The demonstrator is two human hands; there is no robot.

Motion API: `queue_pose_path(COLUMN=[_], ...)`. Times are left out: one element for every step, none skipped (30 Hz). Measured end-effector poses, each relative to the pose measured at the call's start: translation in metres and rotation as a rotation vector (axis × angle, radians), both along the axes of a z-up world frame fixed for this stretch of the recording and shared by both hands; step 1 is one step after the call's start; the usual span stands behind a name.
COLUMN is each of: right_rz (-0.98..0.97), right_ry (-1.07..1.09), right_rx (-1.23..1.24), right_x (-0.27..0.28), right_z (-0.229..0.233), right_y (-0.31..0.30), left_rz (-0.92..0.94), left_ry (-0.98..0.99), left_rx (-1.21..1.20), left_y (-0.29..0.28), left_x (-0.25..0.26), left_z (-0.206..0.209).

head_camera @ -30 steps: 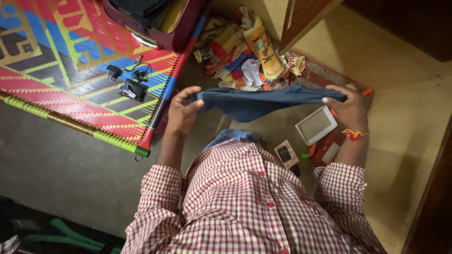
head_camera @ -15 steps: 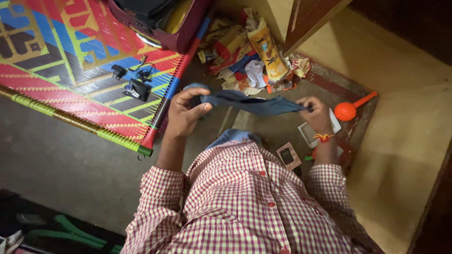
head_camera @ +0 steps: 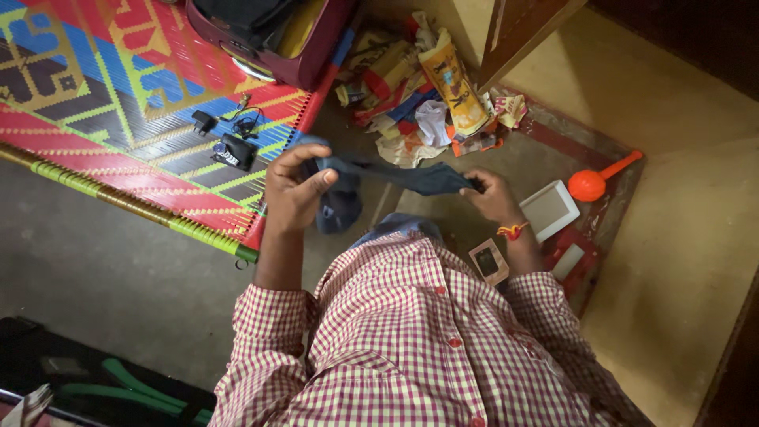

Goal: The person folds a blue shirt on a colorful bed mat, smoothing the fabric and aligning the edges before placing it aside.

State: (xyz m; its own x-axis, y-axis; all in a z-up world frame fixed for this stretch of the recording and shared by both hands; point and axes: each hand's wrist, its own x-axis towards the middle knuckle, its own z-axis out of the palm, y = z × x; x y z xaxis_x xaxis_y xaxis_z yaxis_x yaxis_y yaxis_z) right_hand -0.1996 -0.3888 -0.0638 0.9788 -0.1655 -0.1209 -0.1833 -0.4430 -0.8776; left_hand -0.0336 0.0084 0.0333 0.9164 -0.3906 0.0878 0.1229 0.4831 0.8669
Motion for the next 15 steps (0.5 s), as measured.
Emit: queue_pose_path(right_rz=[-0.056,-0.054,-0.029,-0.002,0.002,0.010,0.019,0.019,0.035,0.051,0.052,0.048,0.044,0.044,0.138], right_ry=[0.096,0.096,0.092,0.088,0.088,0.069,0.051,0.051,0.117,0.183,0.182,0.219,0.257,0.255,0.145], right_rx=[0.105,0.105,0.118,0.131,0.130,0.150,0.169,0.169,0.209,0.248,0.247,0.322,0.396,0.395,0.270], right_x=[0.002,0.004,0.007,0.011,0.014,0.016,0.018,0.019,0.020,0.020,0.020,0.020,0.021,0.023,0.025], right_z=[-0.003,-0.003,-0.004,-0.005,-0.007,-0.010,-0.013,-0.015,-0.017,-0.017,-0.017,-0.015,-0.013,-0.009,-0.005], right_y=[0.004,0.007,0.011,0.016,0.022,0.028,0.033,0.038,0.042,0.048,0.054,0.061,0.067,0.073,0.077], left_rz=[-0.010,-0.019,-0.017,-0.023,-0.028,-0.025,-0.024,-0.024,-0.024,-0.030,-0.036,-0.035,-0.033,-0.033,-0.034], left_ry=[-0.019,-0.036,-0.037,-0.039,-0.042,-0.043,-0.081,-0.119,-0.119,-0.110,-0.100,-0.101,-0.094,-0.088,-0.090], left_rx=[0.001,0.003,0.003,-0.025,-0.053,-0.052,-0.011,0.030,0.029,0.002,-0.026,-0.027,-0.029,-0.030,-0.031], left_y=[0.000,0.000,-0.001,-0.002,-0.003,-0.003,-0.002,-0.002,-0.004,-0.005,-0.006,-0.006,-0.006,-0.007,-0.007], left_x=[-0.002,-0.004,-0.005,-0.007,-0.008,-0.009,-0.010,-0.010,-0.010,-0.010,-0.011,-0.011,-0.012,-0.013,-0.013], left_z=[0.002,0.005,0.007,0.011,0.014,0.017,0.020,0.022,0.024,0.026,0.027,0.028,0.029,0.031,0.032])
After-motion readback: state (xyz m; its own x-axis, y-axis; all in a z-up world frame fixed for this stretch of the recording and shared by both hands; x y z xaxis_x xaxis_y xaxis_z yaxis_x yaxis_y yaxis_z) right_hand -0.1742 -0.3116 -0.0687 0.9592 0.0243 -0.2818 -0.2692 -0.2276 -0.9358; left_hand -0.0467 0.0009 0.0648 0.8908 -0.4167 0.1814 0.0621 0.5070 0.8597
